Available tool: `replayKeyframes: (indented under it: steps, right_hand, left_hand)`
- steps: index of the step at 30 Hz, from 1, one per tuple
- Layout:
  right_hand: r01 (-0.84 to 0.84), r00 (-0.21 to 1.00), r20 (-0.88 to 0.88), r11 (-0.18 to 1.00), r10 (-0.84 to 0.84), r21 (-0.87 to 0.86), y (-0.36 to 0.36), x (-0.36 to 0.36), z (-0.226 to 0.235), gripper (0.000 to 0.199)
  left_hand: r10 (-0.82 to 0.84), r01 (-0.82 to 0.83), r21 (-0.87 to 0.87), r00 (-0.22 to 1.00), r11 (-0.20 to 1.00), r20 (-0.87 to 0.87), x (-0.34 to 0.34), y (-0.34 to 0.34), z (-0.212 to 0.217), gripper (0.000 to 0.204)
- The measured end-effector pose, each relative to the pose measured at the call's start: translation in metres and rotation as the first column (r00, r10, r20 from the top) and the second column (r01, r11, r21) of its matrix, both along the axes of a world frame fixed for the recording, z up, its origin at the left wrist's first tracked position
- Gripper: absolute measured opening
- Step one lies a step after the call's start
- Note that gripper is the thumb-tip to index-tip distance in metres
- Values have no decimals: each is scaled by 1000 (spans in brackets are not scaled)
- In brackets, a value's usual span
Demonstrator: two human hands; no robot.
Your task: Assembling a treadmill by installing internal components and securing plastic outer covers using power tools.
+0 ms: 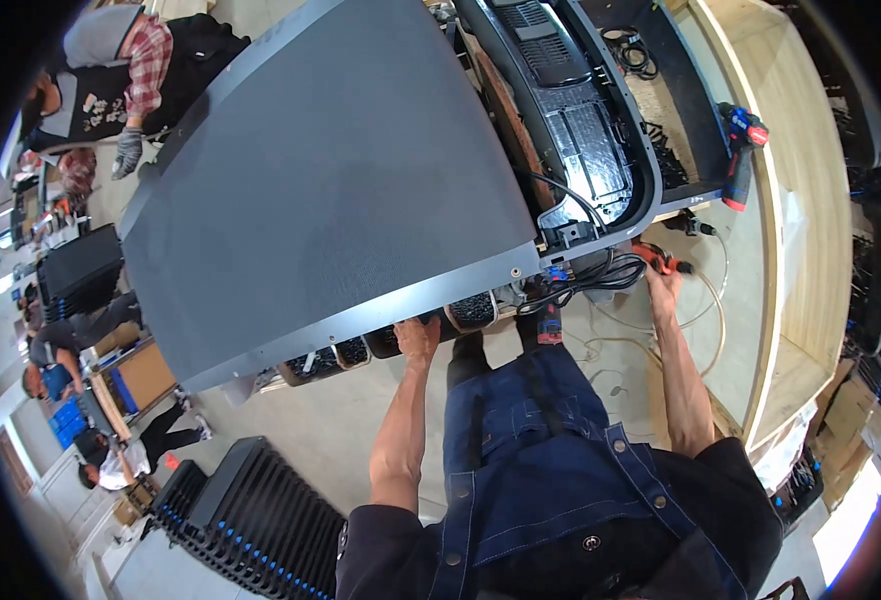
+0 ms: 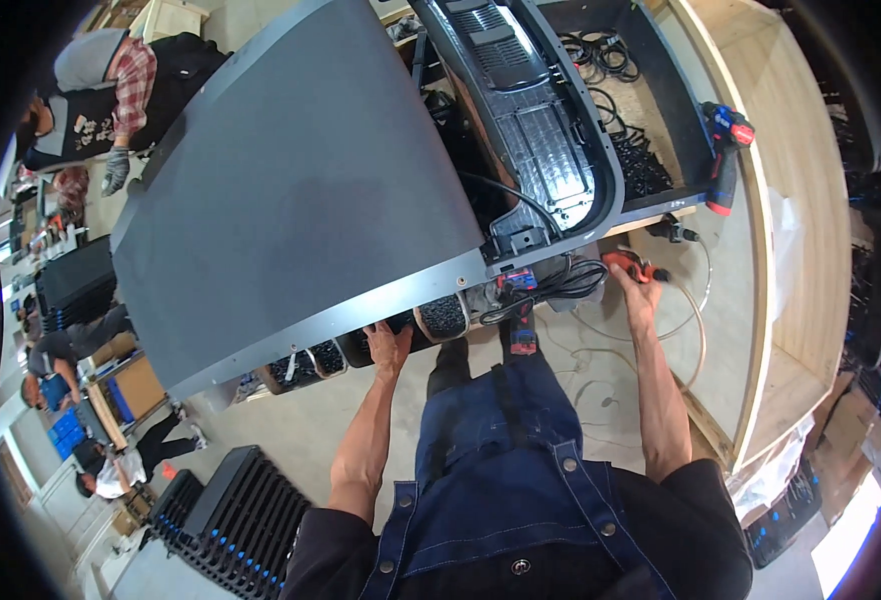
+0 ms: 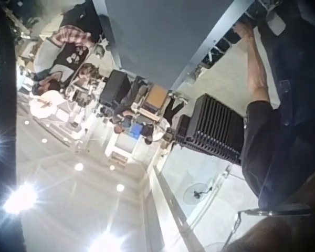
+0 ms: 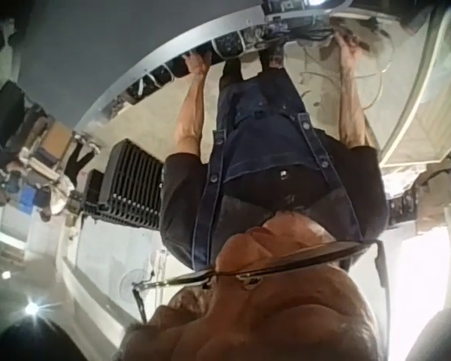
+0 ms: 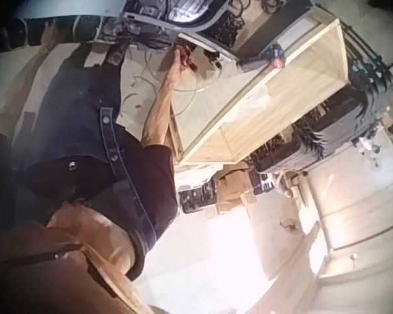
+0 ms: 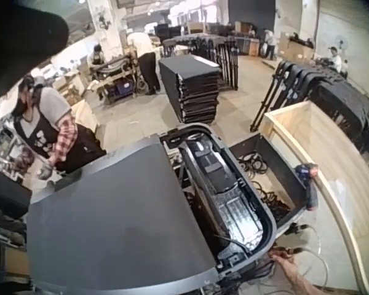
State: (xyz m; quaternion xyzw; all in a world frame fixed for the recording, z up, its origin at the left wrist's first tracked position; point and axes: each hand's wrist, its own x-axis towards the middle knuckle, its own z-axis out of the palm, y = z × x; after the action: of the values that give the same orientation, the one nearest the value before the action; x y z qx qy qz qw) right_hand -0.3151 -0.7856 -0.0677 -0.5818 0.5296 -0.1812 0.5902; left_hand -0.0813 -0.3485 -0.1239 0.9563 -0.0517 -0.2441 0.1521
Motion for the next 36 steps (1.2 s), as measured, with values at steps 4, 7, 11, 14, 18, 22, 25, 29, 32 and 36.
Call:
replayKeyframes:
  steps: [4, 7, 11, 14, 18, 22, 25, 29, 32, 36]
  right_hand:
    - [7, 1000, -4, 993, -8, -118, 43, -22, 96, 36]
    - [208, 977, 53, 978, -208, 2, 66, -63, 122, 43]
    - [370, 831, 322, 883, -453, 288, 122, -67, 154, 49]
    - [472, 705, 402, 810, -584, 349, 151, -74, 165, 50]
    - [383, 686, 368, 742, -627, 550, 190, -33, 188, 54]
    - [382, 636, 360, 684, -682, 622, 206, -28, 209, 55]
    - [420, 533, 390, 635, -751, 649, 205, -32, 220, 48]
    - [315, 552, 501, 723, -667, 615, 215, -26, 243, 36]
    - [217, 634, 542, 800, -551, 560, 227, -12, 256, 39]
    - [202, 689, 508, 811, -516, 549, 246, 7, 266, 44]
  left_hand:
    - [62, -52, 113, 994, 992, -86, 6, 10, 4, 68]
    - [-23, 29, 32, 983, 999, -184, 23, 29, -2, 55]
    - [-156, 109, -186, 952, 976, -264, 34, 47, -2, 27]
    - [-113, -34, -496, 958, 867, -263, 35, 62, -7, 17]
    - [-72, -427, -702, 825, 570, -561, 44, 127, -50, 26]
    - [-176, -785, -526, 496, 328, -850, 53, 118, -11, 34]
    - [-302, -842, -494, 424, 217, -854, 50, 117, 0, 41]
    - [-95, -765, -559, 561, 319, -822, 43, 116, -21, 34]
    - [-151, 45, -485, 972, 873, -182, 25, 92, -29, 36]
    - [-156, 153, -340, 988, 928, 19, 16, 65, -20, 34]
